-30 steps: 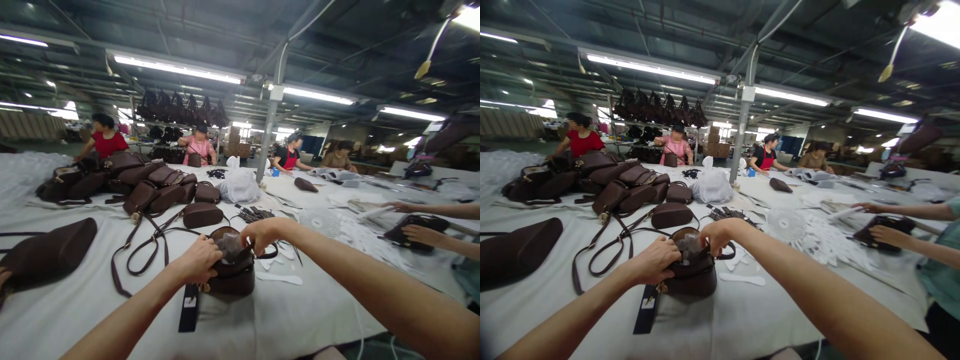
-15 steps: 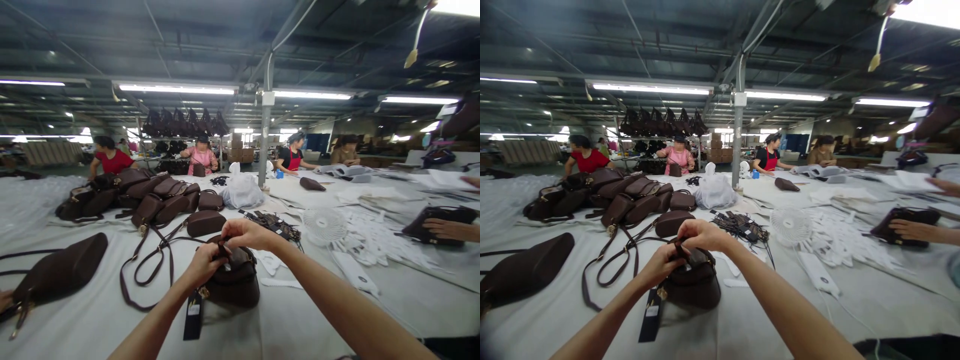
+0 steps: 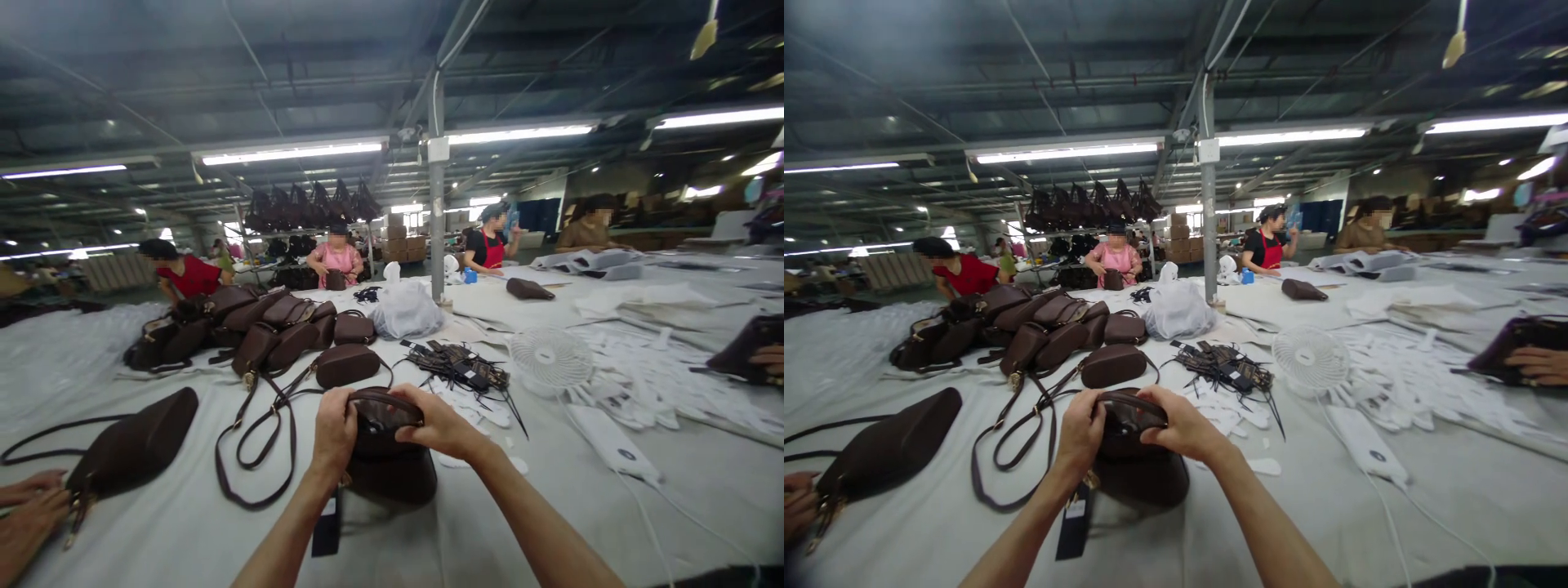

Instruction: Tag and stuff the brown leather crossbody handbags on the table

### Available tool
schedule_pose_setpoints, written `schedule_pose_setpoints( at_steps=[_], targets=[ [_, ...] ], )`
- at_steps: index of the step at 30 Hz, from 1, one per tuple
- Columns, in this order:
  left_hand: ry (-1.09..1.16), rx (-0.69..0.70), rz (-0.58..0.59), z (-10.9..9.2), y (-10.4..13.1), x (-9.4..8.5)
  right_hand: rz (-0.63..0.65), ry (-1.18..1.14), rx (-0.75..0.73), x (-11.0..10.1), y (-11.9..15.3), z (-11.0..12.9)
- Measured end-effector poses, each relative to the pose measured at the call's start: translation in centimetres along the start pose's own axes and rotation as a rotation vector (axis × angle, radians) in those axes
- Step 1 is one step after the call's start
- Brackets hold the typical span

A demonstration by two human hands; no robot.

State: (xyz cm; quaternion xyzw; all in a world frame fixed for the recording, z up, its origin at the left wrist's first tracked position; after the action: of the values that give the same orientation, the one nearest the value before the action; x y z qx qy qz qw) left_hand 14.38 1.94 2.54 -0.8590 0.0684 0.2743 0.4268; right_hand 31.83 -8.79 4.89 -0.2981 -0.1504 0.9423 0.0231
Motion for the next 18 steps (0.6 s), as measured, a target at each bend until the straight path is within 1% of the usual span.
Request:
schedule_pose_setpoints(
  at_steps=[2,3,7,10,12,14,15,16,17,18],
  targets=[
    [0.018,-0.036,-0.010,0.2,-0.1,-0.2,-0.125,-0.057,-0.032,0.5,0.7,-1.5],
    [0.037,-0.054,-0.008,0.3,-0.1,-0.3,-0.179,-0.081,-0.024,0.8,1.0,-2.4],
    [0.134,-0.108,-0.008,1.2,-0.8,-0.1,-0.297,-0.087,0.062,2.2,2.1,-5.7],
    [0.134,-0.142,-0.007,1.1,-1.4,-0.1,-0.390,-0.060,0.051,3.1,2.8,-6.3],
    [0.064,-0.122,-0.038,0.0,-1.1,-0.4,-0.453,-0.092,0.048,3.4,3.3,-6.1],
    [-0.073,-0.042,-0.152,-1.9,0.1,-1.0,-0.512,-0.136,0.052,3.5,3.7,-5.7],
    [-0.144,0.024,-0.216,-3.0,1.0,-1.2,-0.536,-0.150,0.053,3.4,3.8,-5.4],
    [-0.200,0.112,-0.257,-4.2,1.9,-1.3,-0.553,-0.158,0.046,3.3,4.0,-5.1],
    [-0.225,0.216,-0.234,-5.3,2.9,-1.1,-0.564,-0.159,0.031,3.2,4.1,-4.7],
    [-0.235,0.315,-0.147,-6.3,3.7,-0.7,-0.569,-0.155,0.005,3.0,4.2,-4.4]
  ],
)
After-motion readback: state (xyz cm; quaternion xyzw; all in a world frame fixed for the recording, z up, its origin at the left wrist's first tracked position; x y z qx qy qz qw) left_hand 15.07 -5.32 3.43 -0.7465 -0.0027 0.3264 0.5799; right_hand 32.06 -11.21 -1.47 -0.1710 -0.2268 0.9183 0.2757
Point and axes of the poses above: each hand's wrist, its own y-axis away from the middle knuckle, its own x-axis out of the palm, z = x × y, the point moved 2 cm from there along -y, towards the middle knuckle, and after that the axes turned 1 degree about x, right-handed, at the moved point
